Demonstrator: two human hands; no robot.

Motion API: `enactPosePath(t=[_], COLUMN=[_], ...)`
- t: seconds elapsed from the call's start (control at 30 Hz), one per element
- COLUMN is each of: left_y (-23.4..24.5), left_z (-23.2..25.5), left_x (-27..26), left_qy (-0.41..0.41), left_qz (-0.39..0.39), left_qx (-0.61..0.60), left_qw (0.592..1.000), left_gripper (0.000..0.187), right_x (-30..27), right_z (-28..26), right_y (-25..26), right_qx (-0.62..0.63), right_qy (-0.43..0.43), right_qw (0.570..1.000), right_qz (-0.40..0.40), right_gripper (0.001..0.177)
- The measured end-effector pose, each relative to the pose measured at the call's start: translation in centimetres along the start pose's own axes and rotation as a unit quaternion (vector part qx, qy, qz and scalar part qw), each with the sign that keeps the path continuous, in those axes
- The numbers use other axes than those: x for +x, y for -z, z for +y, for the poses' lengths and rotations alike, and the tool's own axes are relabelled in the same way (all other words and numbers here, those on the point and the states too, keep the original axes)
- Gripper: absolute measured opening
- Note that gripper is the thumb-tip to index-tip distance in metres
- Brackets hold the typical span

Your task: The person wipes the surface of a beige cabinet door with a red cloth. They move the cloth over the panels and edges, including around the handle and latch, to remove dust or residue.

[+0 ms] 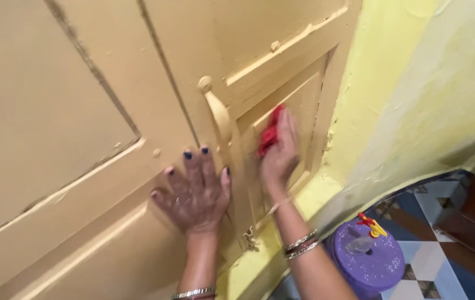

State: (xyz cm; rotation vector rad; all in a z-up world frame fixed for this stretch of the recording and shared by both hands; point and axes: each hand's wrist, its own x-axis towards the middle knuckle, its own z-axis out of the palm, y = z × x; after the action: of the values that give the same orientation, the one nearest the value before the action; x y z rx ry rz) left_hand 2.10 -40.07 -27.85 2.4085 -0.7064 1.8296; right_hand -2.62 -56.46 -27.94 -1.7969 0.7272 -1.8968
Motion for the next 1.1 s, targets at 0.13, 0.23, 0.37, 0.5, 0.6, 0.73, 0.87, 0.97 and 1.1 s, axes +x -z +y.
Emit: enactPosePath(t=[0.13,0.23,0.37,0.5,0.6,0.73,0.87,0.97,1.1], left_y=[-0.5,-0.4,-0.3,-0.5,0.0,0.1,0.5,0.1,0.1], left_z=[0.8,1.2,1.3,1.8,2.0,2.1,2.5,2.4,2.7], left_x=[-1.2,-0.3,-0.5,-0.3,-0.7,0.1,-0.4,-0.1,-0.7], left_qy=[0.006,0.002,0.002,-0.007,-0.005,-0.008,-0.004,-0.003,0.004], left_qz=[0.013,0.033,0.011,0.022,0.012,0.003,-0.001,-0.001,-0.004], left_qx=[0.024,0.047,0.030,0.016,0.015,0.018,0.028,0.034,0.039], left_qw=[1.000,0.998,0.999,1.000,1.000,1.000,1.000,0.999,0.999], left_gripper=[0.074,0.078,0.083,0.089,0.092,0.095,0.097,0.098,0.100], right_x=[9.3,8.5,-0.8,6.9,13.4,8.7,1.9,7.6,10.7], right_z=[5.1,2.0,-0.2,9.8,13.3,5.4,2.7,9.4,13.6], right_y=[-0.6,-0.4,-0.2,-1.6,-1.4,-0.4,1.4,0.7,-0.2], right_qx=[0.225,0.190,0.016,0.314,0.010,0.140,0.140,0.168,0.087], right_qy=[-0.339,-0.329,0.067,-0.056,-0.101,-0.109,0.034,-0.003,-0.125], right_qw=[0.913,0.925,0.997,0.945,0.995,0.984,0.983,0.982,0.988], right_qz=[0.033,0.021,-0.030,-0.076,-0.003,0.010,-0.111,-0.091,-0.024], right_gripper=[0.042,0.059,0.052,0.051,0.068,0.056,0.051,0.053,0.067])
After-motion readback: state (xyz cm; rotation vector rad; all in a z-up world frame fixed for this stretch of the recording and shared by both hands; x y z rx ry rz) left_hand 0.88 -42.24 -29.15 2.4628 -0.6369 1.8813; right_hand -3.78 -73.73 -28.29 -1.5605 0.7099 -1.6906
